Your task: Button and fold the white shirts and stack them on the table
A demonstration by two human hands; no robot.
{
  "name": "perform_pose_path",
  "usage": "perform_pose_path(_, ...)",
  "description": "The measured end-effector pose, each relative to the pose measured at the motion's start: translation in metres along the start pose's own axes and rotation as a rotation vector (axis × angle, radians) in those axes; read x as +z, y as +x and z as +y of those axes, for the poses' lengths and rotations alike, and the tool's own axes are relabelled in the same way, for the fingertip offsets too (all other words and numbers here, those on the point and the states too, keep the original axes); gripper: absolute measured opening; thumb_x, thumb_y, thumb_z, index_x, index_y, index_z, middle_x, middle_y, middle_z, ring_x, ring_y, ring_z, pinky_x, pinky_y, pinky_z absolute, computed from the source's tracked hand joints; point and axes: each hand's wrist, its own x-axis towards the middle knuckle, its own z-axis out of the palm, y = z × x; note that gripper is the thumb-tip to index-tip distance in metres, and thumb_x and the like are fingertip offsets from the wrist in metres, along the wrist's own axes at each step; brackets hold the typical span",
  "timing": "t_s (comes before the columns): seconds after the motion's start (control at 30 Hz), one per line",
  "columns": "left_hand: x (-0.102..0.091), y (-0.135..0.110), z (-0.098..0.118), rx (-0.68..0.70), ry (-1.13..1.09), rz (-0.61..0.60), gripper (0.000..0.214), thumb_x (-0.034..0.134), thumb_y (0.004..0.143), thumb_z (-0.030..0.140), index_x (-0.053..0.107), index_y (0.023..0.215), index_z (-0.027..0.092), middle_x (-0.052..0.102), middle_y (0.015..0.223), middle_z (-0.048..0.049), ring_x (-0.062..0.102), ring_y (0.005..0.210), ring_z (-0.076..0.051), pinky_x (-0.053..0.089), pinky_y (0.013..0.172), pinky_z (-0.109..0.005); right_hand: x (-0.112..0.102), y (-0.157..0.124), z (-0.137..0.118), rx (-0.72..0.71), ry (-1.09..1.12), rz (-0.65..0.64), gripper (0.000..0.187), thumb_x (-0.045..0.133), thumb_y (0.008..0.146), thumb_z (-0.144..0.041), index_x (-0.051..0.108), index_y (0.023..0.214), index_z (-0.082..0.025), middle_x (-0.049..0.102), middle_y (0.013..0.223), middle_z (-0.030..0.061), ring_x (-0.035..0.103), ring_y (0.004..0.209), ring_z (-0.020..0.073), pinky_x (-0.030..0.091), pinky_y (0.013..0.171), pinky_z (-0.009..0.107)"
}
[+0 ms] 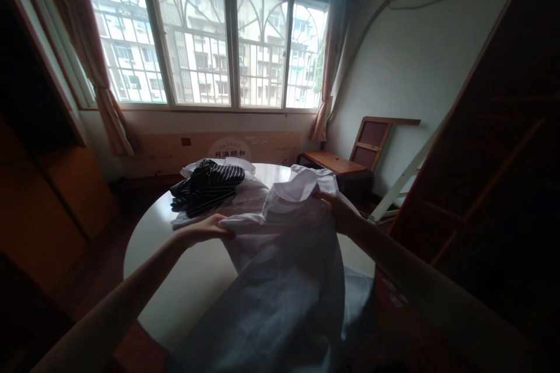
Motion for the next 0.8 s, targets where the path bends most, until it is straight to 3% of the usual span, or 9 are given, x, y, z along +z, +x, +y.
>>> perform_pose_path(0.13,0.002,-0.006,-0.003,0.152,-0.212,0.288,0.023,0.07,0.057,0.032,0.067,0.072,0.015,0.062,0.069,-0.0048,0.053,0.061,-0.017,0.042,0.054,-0.025,-0.006,-0.008,0.01,0.103,-0.059,-0.292,0.032,0.066,0.066,-0.039,0.066,0.086,-0.013,0.068,0.073,0.005,0.062,0.067,0.0184,0.05,0.064,0.03)
perform_pose_path(0.27,-0.001,-0.012,0.009,-0.037,-0.105,-0.01,0.026,0.07,0.061,0.035,0.067,0.074,0.013,0.063,0.07,-0.0042,0.053,0.06,-0.015,0.041,0.054,-0.023,-0.021,0.003,0.025,0.069,-0.514,-0.373,0.02,0.071,0.057,-0.021,0.069,0.075,-0.013,0.067,0.07,0.0022,0.06,0.068,0.0196,0.047,0.065,0.028)
perform_pose_path(0.33,-0.004,-0.015,0.012,-0.167,-0.013,-0.22,0.028,0.072,0.06,0.036,0.068,0.076,0.013,0.062,0.067,-0.0025,0.053,0.058,-0.013,0.04,0.053,-0.021,-0.026,0.012,0.029,-0.011,-0.745,-0.213,0.011,0.064,0.062,-0.015,0.068,0.073,-0.013,0.066,0.074,0.0048,0.06,0.075,0.022,0.046,0.067,0.029)
perform_pose_path(0.4,-0.005,-0.016,0.01,-0.209,0.019,-0.295,0.031,0.074,0.058,0.036,0.068,0.077,0.012,0.062,0.066,-0.0008,0.052,0.058,-0.012,0.039,0.053,-0.02,-0.026,0.019,0.029,-0.116,-1.01,0.117,0.018,0.057,0.067,-0.01,0.067,0.082,-0.013,0.065,0.086,0.0091,0.058,0.084,0.0246,0.044,0.073,0.032)
perform_pose_path(0.47,-0.003,-0.014,0.004,-0.173,-0.056,-0.216,0.034,0.073,0.06,0.04,0.067,0.079,0.012,0.062,0.068,-0.0008,0.052,0.059,-0.012,0.039,0.054,-0.02,-0.017,0.023,0.026,-0.219,-1.243,0.428,0.031,0.053,0.069,-0.006,0.062,0.098,-0.012,0.061,0.099,0.0142,0.054,0.094,0.0279,0.042,0.079,0.037)
perform_pose_path(0.53,0.002,-0.009,-0.005,-0.12,-0.177,-0.074,0.039,0.068,0.066,0.045,0.066,0.084,0.011,0.063,0.071,-0.0029,0.052,0.061,-0.012,0.039,0.056,-0.021,0.001,0.021,0.023,-0.329,-1.325,0.554,0.04,0.054,0.069,-0.005,0.056,0.109,-0.01,0.055,0.11,0.0181,0.05,0.101,0.0303,0.04,0.084,0.04)
perform_pose_path(0.63,0.01,-0.001,-0.018,-0.101,-0.276,0.098,0.046,0.066,0.065,0.049,0.064,0.089,0.01,0.063,0.075,-0.0051,0.053,0.062,-0.013,0.039,0.056,-0.023,0.036,0.009,0.021,-0.489,-1.16,0.326,0.036,0.056,0.074,-0.011,0.054,0.11,-0.013,0.056,0.109,0.0148,0.052,0.098,0.0254,0.042,0.082,0.036)
perform_pose_path(0.7,0.014,0.001,-0.022,-0.109,-0.294,0.14,0.048,0.067,0.064,0.05,0.063,0.091,0.011,0.063,0.075,-0.0047,0.053,0.062,-0.014,0.039,0.056,-0.023,0.061,-0.004,0.022,-0.55,-0.975,-0.008,0.032,0.058,0.078,-0.023,0.054,0.109,-0.017,0.06,0.105,0.0093,0.057,0.088,0.0198,0.045,0.076,0.03)
perform_pose_path(0.8,0.015,-0.003,-0.025,-0.108,-0.312,0.108,0.046,0.066,0.065,0.049,0.062,0.092,0.012,0.062,0.075,-0.0031,0.053,0.063,-0.013,0.04,0.058,-0.024,0.087,-0.021,0.026,-0.565,-0.835,-0.421,0.052,0.066,0.071,-0.043,0.052,0.114,-0.018,0.061,0.105,0.007,0.058,0.086,0.019,0.045,0.075,0.027)
